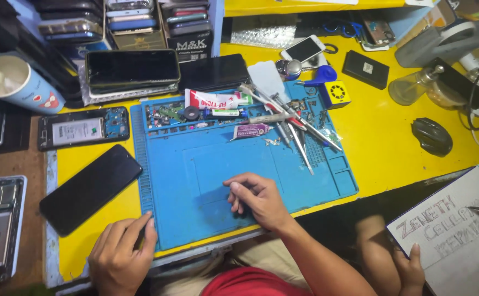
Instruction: The person handles a smartphone battery and places it into a disassembled phone chassis. They then use a small metal tool to pry and separate the back cover from the phone body.
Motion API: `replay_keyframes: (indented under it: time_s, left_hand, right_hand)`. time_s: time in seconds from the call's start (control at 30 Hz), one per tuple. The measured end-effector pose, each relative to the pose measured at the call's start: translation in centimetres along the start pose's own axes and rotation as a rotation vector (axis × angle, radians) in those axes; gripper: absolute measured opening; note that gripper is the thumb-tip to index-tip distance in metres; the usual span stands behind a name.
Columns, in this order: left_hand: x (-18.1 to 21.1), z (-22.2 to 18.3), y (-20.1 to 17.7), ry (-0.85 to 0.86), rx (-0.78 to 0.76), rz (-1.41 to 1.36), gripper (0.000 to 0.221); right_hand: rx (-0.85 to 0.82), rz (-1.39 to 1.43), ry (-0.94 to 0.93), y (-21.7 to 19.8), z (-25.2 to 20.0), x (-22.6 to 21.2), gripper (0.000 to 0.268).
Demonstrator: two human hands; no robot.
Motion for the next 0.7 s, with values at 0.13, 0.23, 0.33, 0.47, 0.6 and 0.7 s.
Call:
replay_keyframes:
  time_s: [0.13,0.23,0.33,0.47,0.6,0.7]
  left_hand:
    - [-0.6,-0.7,1.1,-0.065,-0.085,0.031,0.012]
    - [-0.7,-0.7,1.7,-0.078,-0.096,0.052,0.015]
    - [-0.2,-0.1,1.1,-0.084,-0.056,0.048,0.01]
    - [-0.2,0.0,1.4,-0.113,-0.068,0.06,0.01]
    - [-0.3,0.2,1.4,-0.147,-0.063,0.09,0.009]
    - [-0.7,-0.1,1.6,-0.142,-0.028,0.092,0.007]
  right_hand:
    - [-0.052,-0.004,0.146,0.1,0.5,-0.6,0.025]
    - [-0.152,-0.41,0.099,-0.2,2.7,-5.6,0.026]
    - [-0.233,-0.804,-0.397,-1.9,7.0,-9.7,0.016]
    - [-0.084,-0.97,-0.344,-3.5,12.9,-11.3,0.015]
    - [-0.214,-1.248,-0.566,-2.0,15.7,-8.6,0.024]
    - [-0.26,-1.314,-0.654,-1.9,16.4,-6.2,0.029]
Point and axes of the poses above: each hand's wrist, its own z-axis towards the middle knuckle, its own y-axis out of the palm, x = y × z, the point moved 7 cm from there along z, towards the middle knuckle, and after that the axes turned 11 degrees about z, right-handed, at the moved point
